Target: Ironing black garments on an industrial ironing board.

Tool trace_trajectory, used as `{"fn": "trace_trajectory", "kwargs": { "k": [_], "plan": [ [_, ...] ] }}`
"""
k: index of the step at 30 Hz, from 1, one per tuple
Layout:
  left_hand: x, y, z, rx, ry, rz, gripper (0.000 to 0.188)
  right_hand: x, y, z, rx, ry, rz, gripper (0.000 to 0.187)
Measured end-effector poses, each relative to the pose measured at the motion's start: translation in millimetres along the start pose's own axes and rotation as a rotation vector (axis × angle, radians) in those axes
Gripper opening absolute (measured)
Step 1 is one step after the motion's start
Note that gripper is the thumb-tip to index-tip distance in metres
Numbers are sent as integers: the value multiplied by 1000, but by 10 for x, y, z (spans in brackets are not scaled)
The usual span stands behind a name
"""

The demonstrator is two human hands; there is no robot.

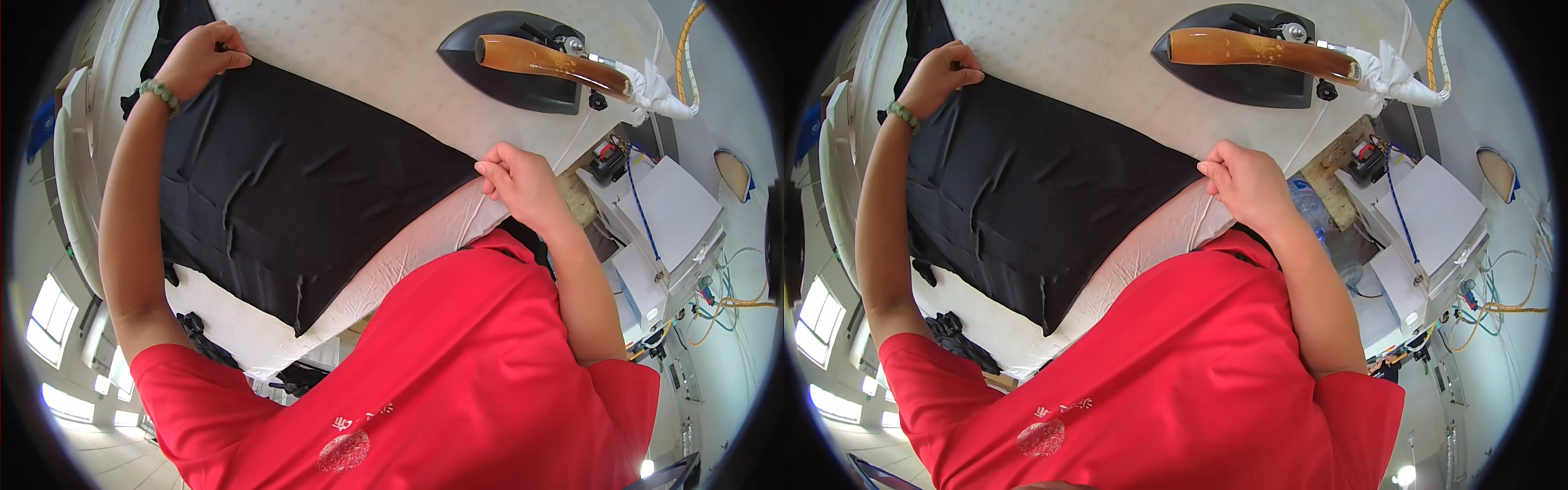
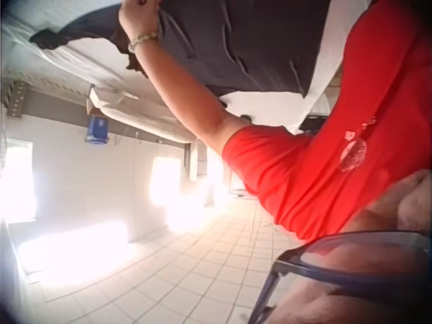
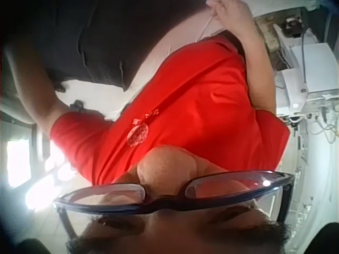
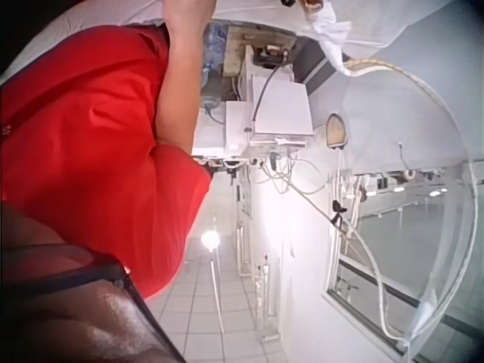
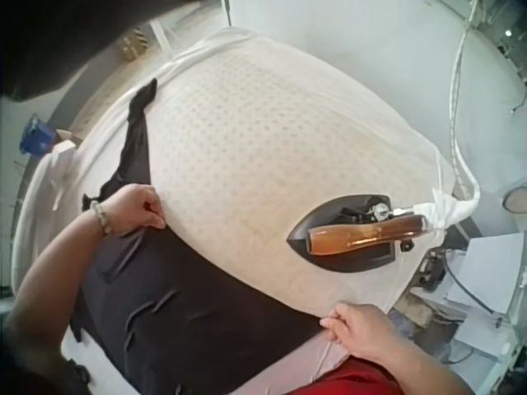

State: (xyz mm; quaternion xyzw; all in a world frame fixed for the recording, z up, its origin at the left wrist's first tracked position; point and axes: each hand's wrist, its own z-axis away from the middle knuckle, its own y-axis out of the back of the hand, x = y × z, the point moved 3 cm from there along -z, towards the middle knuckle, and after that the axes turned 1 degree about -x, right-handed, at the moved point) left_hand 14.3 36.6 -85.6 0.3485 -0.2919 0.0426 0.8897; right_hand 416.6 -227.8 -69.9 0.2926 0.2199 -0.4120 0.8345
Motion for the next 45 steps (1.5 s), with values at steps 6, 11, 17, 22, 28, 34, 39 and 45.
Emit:
{"fn": "trace_trajectory", "kwargs": {
  "k": [6, 11, 17, 22, 28, 34, 39, 45],
  "plan": [
    [-60, 3, -108, 18, 116, 96, 22, 30, 55, -48, 30, 35, -78, 19],
    [25, -3, -186, 41, 249, 28, 24, 72, 56, -56, 67, 5, -188, 17],
    [1084, -396, 191, 445, -351, -454, 23, 65, 41, -39, 199, 163, 119, 15],
    [1746, -1232, 163, 80, -509, -238, 24, 89, 10, -9, 230, 176, 119, 16],
    [1869, -1439, 97, -97, -365, -356, 23, 122, 11, -19, 223, 185, 86, 16],
    [1811, -1427, 52, -115, -197, -260, 20, 170, 11, -51, 226, 176, 70, 16],
    [1717, -1648, 291, 367, -210, -125, 14, 136, 6, -27, 288, 156, 154, 18],
    [1808, -2133, 565, 975, -174, -217, 25, 81, 36, -17, 299, 104, 301, 19]
  ]
}}
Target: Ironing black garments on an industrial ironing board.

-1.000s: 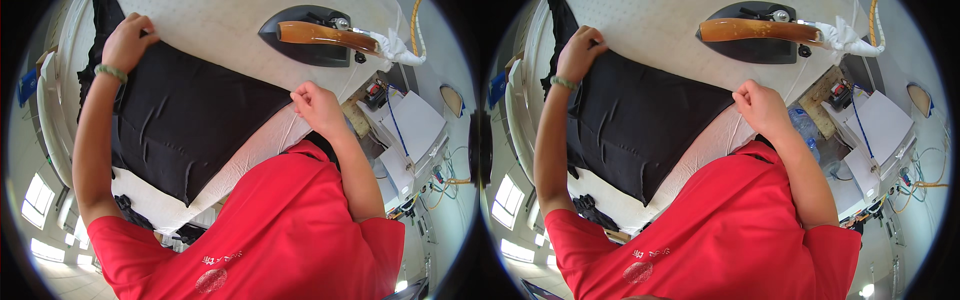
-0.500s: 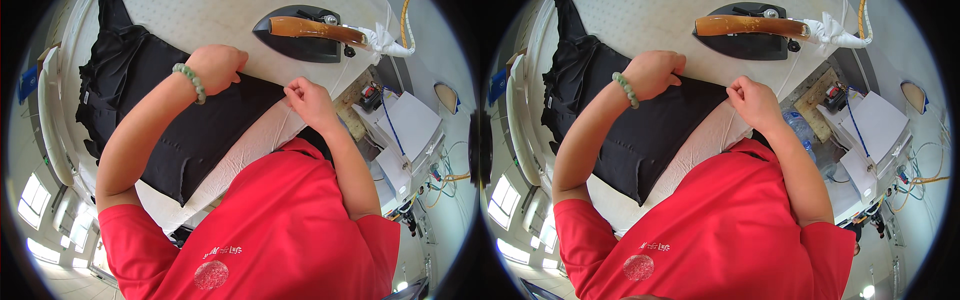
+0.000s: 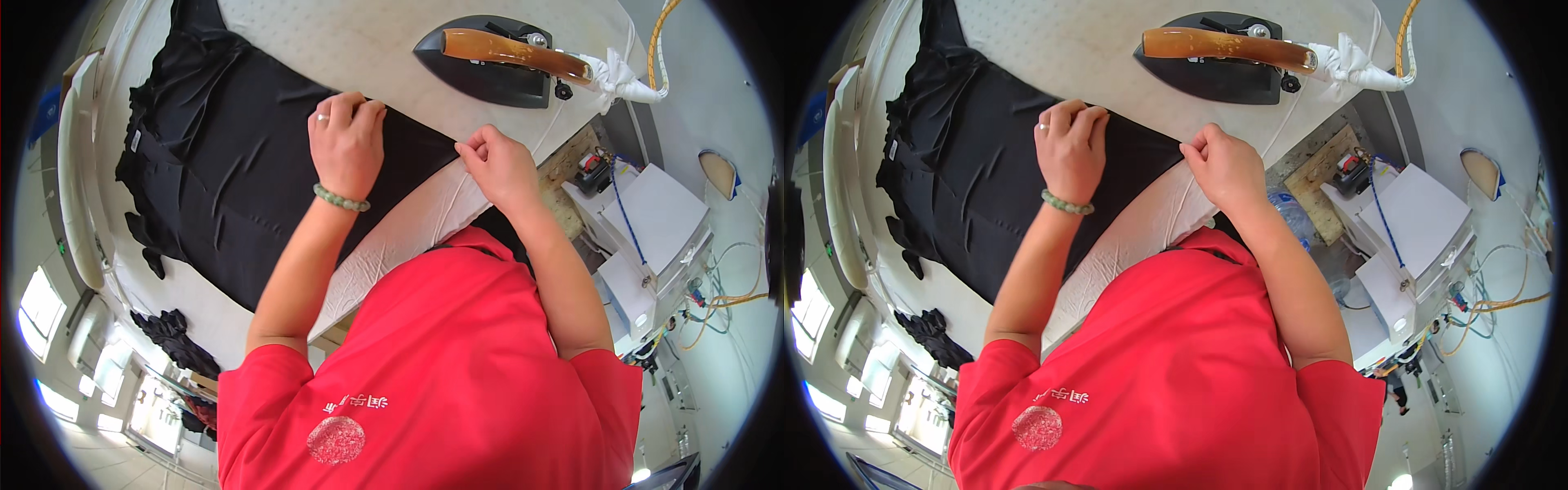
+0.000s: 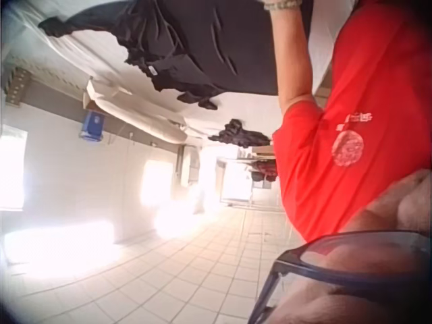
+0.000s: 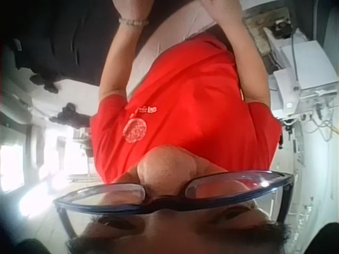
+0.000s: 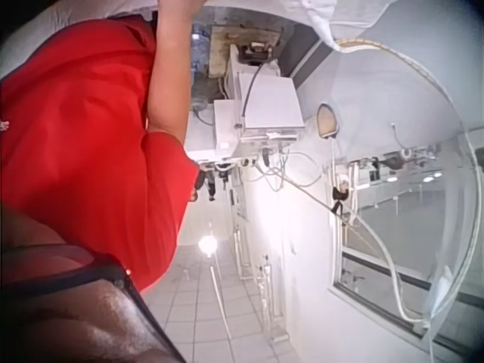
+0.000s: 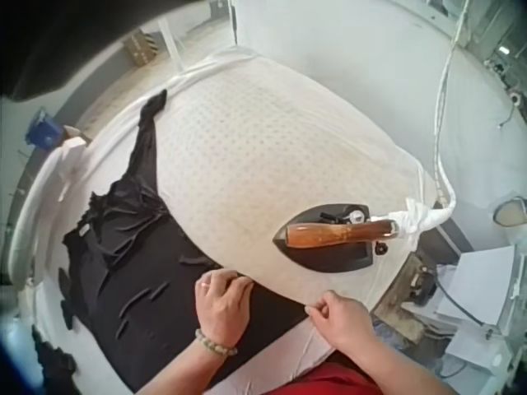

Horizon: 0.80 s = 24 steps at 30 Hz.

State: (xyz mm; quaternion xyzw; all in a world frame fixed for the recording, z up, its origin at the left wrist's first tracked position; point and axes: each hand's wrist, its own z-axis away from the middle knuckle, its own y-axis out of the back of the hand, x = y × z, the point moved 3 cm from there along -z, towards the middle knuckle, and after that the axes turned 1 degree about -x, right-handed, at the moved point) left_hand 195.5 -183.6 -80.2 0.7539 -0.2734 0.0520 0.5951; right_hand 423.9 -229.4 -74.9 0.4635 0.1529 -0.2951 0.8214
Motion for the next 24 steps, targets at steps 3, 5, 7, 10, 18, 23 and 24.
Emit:
{"fn": "trace_trajectory", "kwargs": {
  "k": [3, 5, 7, 10, 18, 23, 24],
  "plan": [
    [184, -43, 150, 22, 112, 13, 42, -100, 50, 23, 73, 99, 100, 20],
    [305, -56, 205, 37, 179, 21, 51, -220, 139, 43, 102, 205, 137, 20],
    [407, -82, 227, 16, 228, 40, 68, -408, 259, 61, 160, 366, 188, 20],
    [518, -104, 224, -4, 290, 47, 80, -691, 761, -22, 595, 941, 347, 26],
    [311, 157, 125, -35, 230, 117, 72, -728, 1035, -565, 345, 430, 602, 46],
    [-677, 558, -271, 8, -8, 103, 35, -613, 907, -80, 25, 357, 453, 58],
    [-906, 623, -414, -4, -45, 70, 31, -584, 847, -9, -62, 306, 494, 61]
  ]
}}
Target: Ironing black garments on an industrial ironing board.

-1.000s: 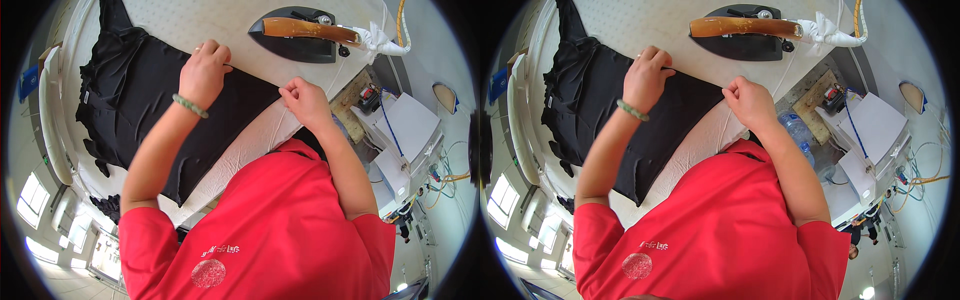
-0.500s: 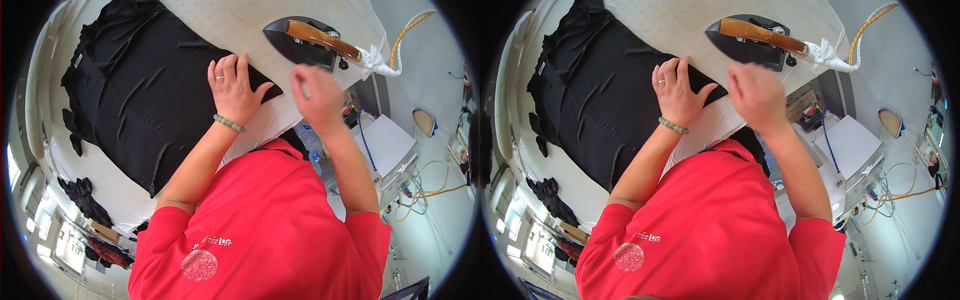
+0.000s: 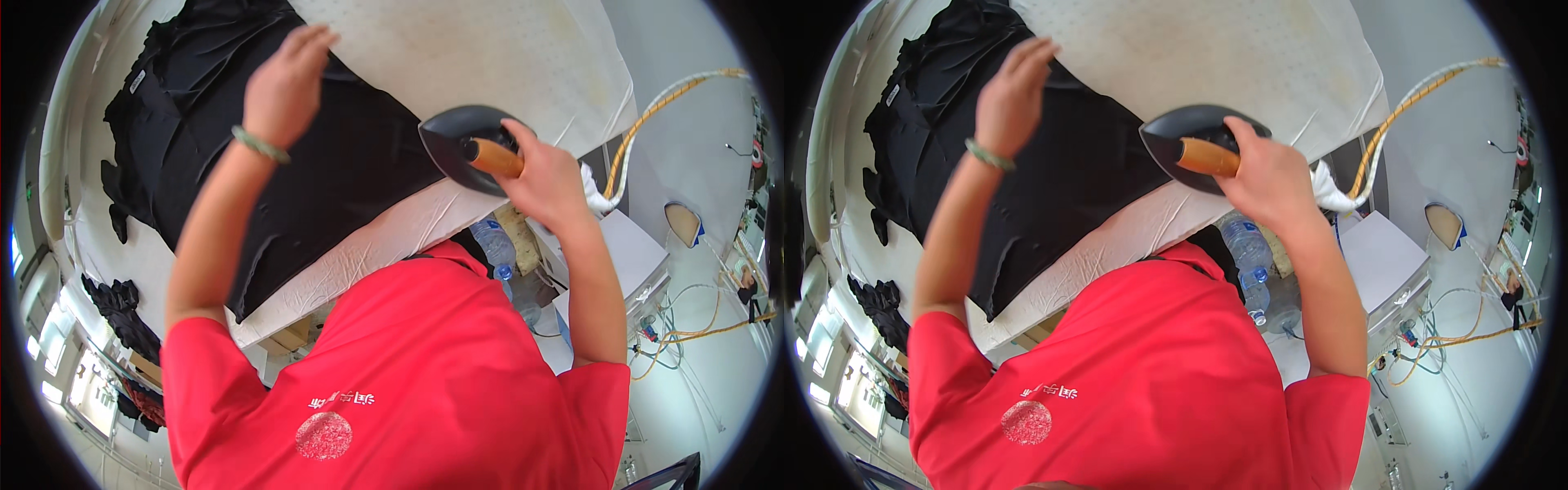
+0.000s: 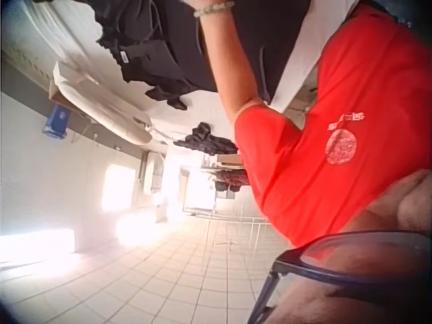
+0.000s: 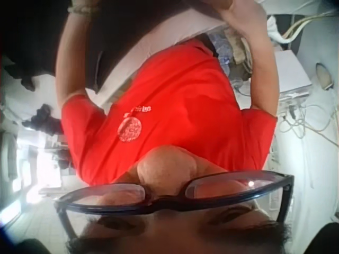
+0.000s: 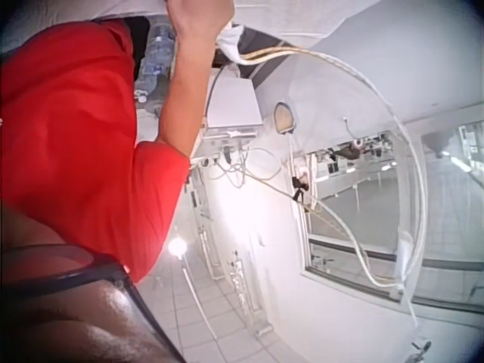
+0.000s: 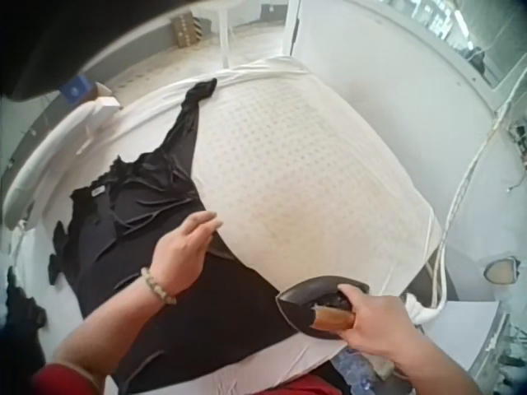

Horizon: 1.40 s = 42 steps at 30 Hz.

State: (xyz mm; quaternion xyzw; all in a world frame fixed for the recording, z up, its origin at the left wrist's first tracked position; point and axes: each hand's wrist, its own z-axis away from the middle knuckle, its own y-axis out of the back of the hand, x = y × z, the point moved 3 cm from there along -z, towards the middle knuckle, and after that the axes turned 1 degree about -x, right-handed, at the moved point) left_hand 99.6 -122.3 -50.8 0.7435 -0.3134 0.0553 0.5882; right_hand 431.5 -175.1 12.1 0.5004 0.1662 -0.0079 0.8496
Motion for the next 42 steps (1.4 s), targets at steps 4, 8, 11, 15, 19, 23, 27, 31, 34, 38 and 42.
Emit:
{"fn": "trace_trajectory", "kwargs": {
  "k": [4, 8, 11, 15, 19, 23, 27, 31, 34, 38, 42],
  "plan": [
    [-800, 150, -589, -390, 88, -93, 24, -90, -187, 60, -91, -67, 55, 61],
    [-1128, 207, -986, -590, -14, 80, 12, -150, -238, -22, -86, -109, 68, 60],
    [-1239, 206, -1109, -608, -65, -24, 12, -212, -227, -95, -60, -74, 72, 58],
    [-1311, 185, -1138, -533, -93, -81, 14, -338, -210, -245, -50, -74, 82, 55],
    [-1342, 159, -1119, -458, -96, -50, 15, -553, -159, -494, -31, -50, 97, 52],
    [-1388, 102, -1099, -446, -83, -26, 16, -824, -83, -793, -10, 0, 112, 48],
    [-1473, 28, -1083, -445, -46, -21, 17, -1112, -27, -1133, 13, 30, 119, 44],
    [-1521, 5, -1096, -425, -18, 17, 17, -1444, 81, -1556, 64, 60, 126, 40],
    [-1500, 40, -1117, -411, -1, 44, 18, -1631, 176, -1877, 66, 60, 125, 38],
    [-1383, 89, -1026, -278, -13, 59, 17, -1655, 223, -1976, 45, 34, 116, 37],
    [-1209, 57, -697, 31, -7, -4, 18, -1438, 232, -1803, 87, 53, 111, 38]
  ]
}}
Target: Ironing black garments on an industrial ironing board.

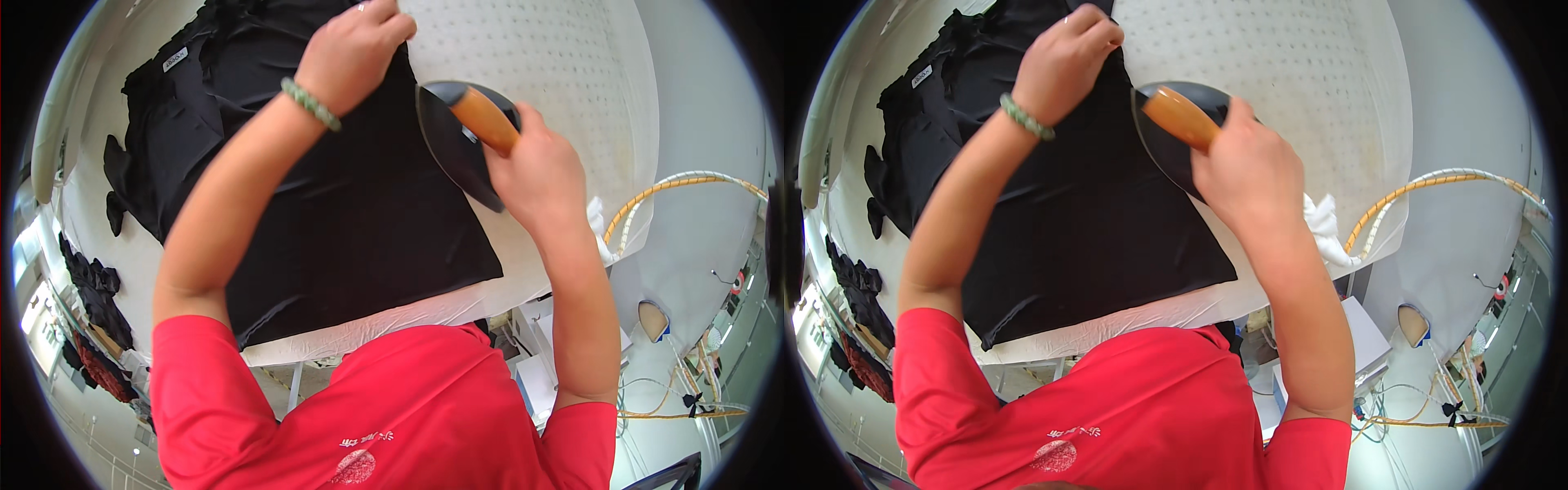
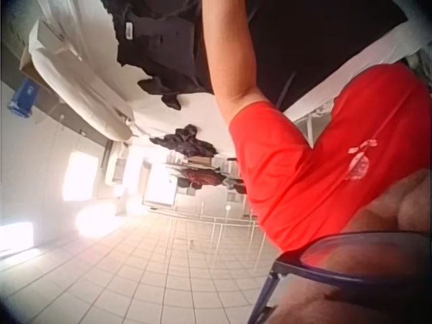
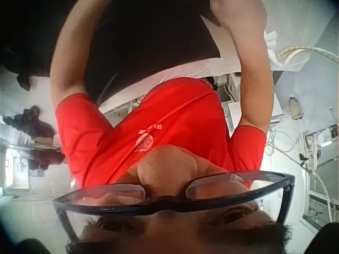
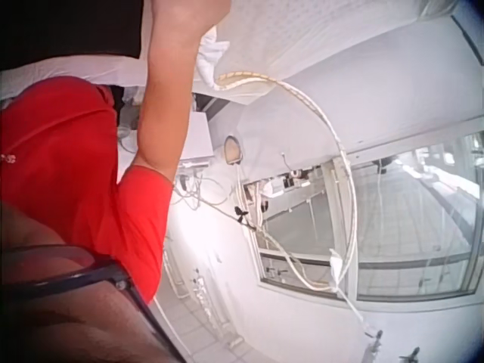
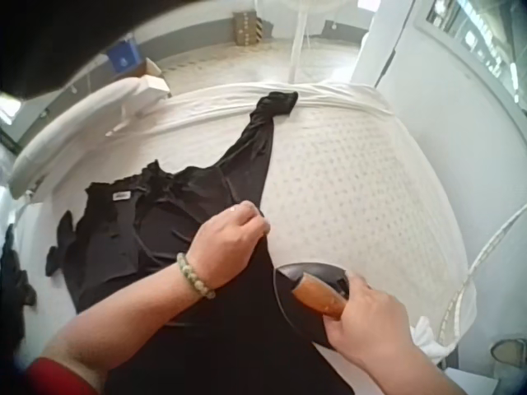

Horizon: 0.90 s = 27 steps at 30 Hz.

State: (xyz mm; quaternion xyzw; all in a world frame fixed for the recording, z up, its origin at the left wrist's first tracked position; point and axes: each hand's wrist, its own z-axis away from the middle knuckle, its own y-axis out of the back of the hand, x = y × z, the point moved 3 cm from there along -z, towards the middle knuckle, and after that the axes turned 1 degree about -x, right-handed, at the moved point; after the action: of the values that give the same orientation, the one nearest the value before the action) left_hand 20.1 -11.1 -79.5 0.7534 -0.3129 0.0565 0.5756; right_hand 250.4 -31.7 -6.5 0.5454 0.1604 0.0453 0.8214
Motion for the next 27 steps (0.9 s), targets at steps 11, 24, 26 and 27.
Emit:
{"fn": "trace_trajectory", "kwargs": {
  "k": [11, 24, 26, 27],
  "plan": [
    [466, -222, 602, 52, 323, -110, 84, 337, -26, -36, 23, -45, -60, 38],
    [494, -237, 544, -50, 377, -39, 120, -163, 157, -643, -104, 430, 158, 39],
    [487, -238, 544, -51, 366, -35, 121, -239, 117, -667, -153, 441, 233, 36],
    [481, -242, 547, -56, 369, -27, 123, -258, 96, -676, -167, 414, 244, 36]
  ]
}}
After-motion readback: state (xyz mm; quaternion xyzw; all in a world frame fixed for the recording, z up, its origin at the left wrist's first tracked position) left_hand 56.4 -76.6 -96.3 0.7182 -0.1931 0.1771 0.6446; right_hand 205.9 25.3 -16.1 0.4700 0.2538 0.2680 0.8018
